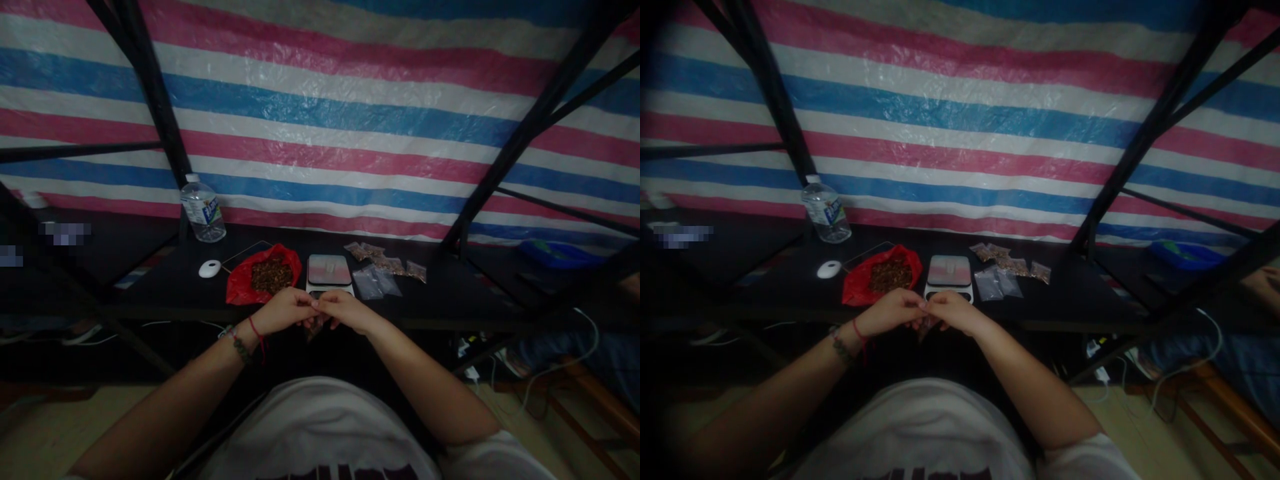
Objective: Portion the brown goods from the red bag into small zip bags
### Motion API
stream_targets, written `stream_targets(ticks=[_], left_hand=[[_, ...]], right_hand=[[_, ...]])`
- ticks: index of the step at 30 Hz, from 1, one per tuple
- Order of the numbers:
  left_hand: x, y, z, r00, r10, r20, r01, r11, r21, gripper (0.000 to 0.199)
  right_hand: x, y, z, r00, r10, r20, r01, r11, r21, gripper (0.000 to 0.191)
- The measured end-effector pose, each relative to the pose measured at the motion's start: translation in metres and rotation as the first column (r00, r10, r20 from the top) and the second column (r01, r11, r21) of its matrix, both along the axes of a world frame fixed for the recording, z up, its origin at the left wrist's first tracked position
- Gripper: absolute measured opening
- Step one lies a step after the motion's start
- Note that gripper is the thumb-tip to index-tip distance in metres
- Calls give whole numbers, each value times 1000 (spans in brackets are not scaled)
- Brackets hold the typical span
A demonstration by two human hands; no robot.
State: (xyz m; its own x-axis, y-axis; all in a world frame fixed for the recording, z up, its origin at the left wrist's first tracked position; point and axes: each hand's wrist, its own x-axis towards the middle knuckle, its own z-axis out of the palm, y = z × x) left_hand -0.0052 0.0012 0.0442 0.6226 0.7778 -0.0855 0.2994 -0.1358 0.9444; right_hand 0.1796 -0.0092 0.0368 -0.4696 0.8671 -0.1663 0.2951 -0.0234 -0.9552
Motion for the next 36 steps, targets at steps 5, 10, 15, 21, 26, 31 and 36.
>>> stream_targets(ticks=[5,10,15,21,26,31,36], left_hand=[[-1,-2,4,999,-24,-32,24,1000,15,25],[-2,-1,6,998,-17,-56,17,1000,-7,24],[-2,1,4,1000,3,-27,-3,1000,-3,23],[0,0,1,1000,22,9,-22,999,33,23],[1,-1,-2,998,27,-63,-12,974,225,17],[-1,1,-4,997,36,-67,-18,967,256,20],[1,-1,0,974,166,-156,-102,931,350,18]], right_hand=[[2,2,-2,996,13,-92,-25,991,-132,40],[4,6,-7,987,3,-158,-27,989,-147,26],[4,7,-4,968,-23,-249,-13,990,-142,21],[1,7,-6,967,-78,-244,50,992,-119,24],[-1,8,-13,993,-30,-112,28,999,-21,40],[-1,9,-13,989,-42,-144,32,997,-73,34],[-4,10,-16,991,-84,-101,77,995,-68,15]])
